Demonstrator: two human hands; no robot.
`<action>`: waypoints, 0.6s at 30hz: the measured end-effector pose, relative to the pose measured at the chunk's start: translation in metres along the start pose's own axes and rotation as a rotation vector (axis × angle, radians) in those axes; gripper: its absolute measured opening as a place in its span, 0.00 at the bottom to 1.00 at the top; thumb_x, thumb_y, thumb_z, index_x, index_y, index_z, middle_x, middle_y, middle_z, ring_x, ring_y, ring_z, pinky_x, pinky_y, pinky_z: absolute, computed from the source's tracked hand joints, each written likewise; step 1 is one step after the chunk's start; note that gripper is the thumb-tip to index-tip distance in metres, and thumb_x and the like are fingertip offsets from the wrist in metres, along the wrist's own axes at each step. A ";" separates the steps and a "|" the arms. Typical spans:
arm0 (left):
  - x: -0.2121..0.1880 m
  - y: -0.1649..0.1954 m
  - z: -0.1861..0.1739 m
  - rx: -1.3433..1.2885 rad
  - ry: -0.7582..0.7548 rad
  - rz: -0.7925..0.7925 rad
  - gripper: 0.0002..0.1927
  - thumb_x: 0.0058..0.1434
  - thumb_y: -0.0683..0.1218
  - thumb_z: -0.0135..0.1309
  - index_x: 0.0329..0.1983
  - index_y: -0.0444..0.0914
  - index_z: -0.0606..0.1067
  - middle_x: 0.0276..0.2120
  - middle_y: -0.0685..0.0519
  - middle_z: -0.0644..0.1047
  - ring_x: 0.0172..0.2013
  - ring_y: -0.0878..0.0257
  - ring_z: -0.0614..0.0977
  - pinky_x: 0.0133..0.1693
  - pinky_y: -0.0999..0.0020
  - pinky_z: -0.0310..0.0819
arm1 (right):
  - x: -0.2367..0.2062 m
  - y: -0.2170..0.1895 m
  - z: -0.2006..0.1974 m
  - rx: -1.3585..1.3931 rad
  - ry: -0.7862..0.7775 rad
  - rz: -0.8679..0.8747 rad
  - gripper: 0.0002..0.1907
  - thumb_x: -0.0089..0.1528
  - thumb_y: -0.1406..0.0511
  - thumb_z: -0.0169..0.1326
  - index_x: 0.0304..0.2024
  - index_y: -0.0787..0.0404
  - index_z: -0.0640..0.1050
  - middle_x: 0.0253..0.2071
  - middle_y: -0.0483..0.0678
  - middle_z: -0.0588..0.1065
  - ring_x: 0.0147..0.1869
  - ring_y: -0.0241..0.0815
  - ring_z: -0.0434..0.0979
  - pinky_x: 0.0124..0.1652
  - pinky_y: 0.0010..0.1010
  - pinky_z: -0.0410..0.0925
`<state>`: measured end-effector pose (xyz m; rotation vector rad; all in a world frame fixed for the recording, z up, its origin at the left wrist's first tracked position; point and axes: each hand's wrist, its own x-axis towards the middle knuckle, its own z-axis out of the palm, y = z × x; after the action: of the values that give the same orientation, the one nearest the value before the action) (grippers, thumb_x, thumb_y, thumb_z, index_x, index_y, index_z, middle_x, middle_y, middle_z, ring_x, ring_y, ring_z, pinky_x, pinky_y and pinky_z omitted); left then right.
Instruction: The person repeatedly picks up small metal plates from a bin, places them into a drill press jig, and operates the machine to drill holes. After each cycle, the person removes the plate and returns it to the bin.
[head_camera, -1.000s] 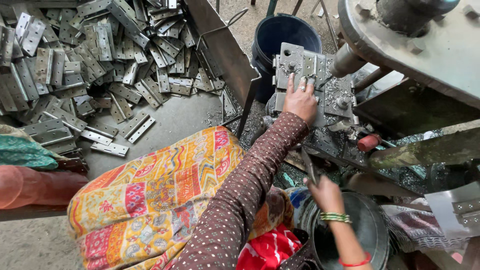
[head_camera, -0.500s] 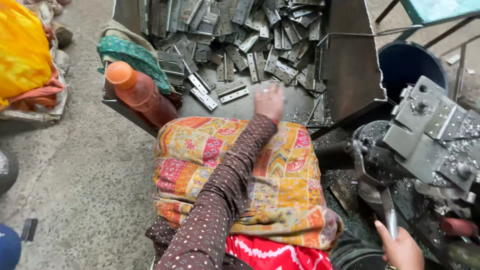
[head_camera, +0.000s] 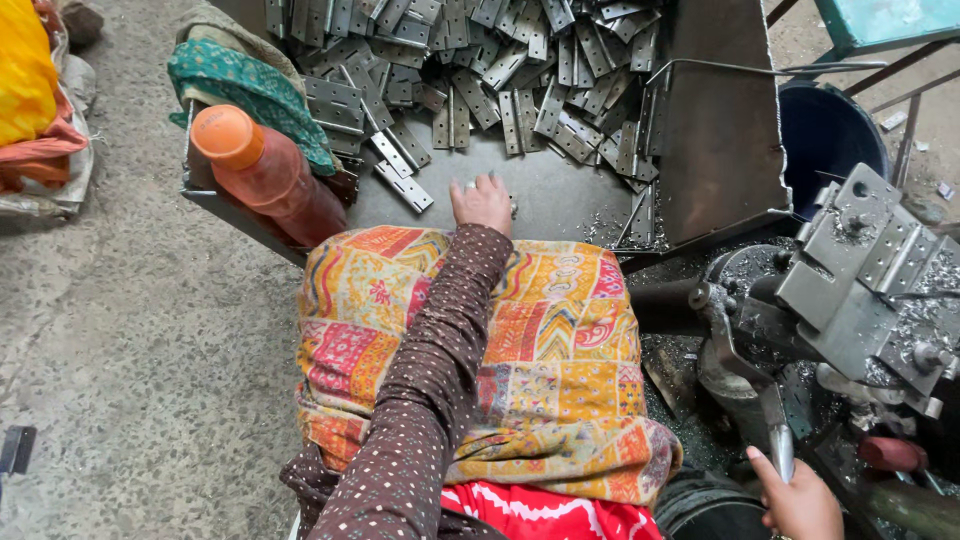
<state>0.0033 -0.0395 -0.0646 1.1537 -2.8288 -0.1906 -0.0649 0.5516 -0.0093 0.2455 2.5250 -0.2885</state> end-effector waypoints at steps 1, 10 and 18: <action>0.003 -0.003 -0.002 0.041 0.144 0.046 0.18 0.61 0.45 0.50 0.55 0.42 0.77 0.43 0.51 0.80 0.43 0.56 0.83 0.62 0.40 0.57 | -0.005 -0.003 -0.001 0.022 0.007 -0.007 0.31 0.60 0.44 0.57 0.32 0.68 0.75 0.18 0.54 0.73 0.16 0.47 0.74 0.21 0.40 0.67; 0.007 -0.026 -0.002 -0.156 -0.101 0.122 0.22 0.59 0.48 0.53 0.58 0.53 0.75 0.47 0.55 0.79 0.50 0.56 0.80 0.63 0.39 0.54 | -0.037 -0.027 -0.008 0.146 0.014 -0.047 0.29 0.62 0.46 0.57 0.32 0.67 0.73 0.19 0.51 0.71 0.17 0.45 0.72 0.20 0.38 0.65; 0.016 -0.011 -0.006 -0.079 -0.001 0.193 0.17 0.63 0.49 0.53 0.56 0.52 0.77 0.46 0.54 0.79 0.53 0.55 0.78 0.63 0.36 0.53 | -0.057 -0.049 -0.017 0.072 0.021 -0.014 0.29 0.62 0.45 0.56 0.33 0.67 0.75 0.19 0.52 0.74 0.17 0.44 0.74 0.22 0.38 0.68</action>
<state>0.0004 -0.0590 -0.0600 0.8598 -2.8814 -0.2855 -0.0387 0.5023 0.0445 0.2602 2.5412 -0.3847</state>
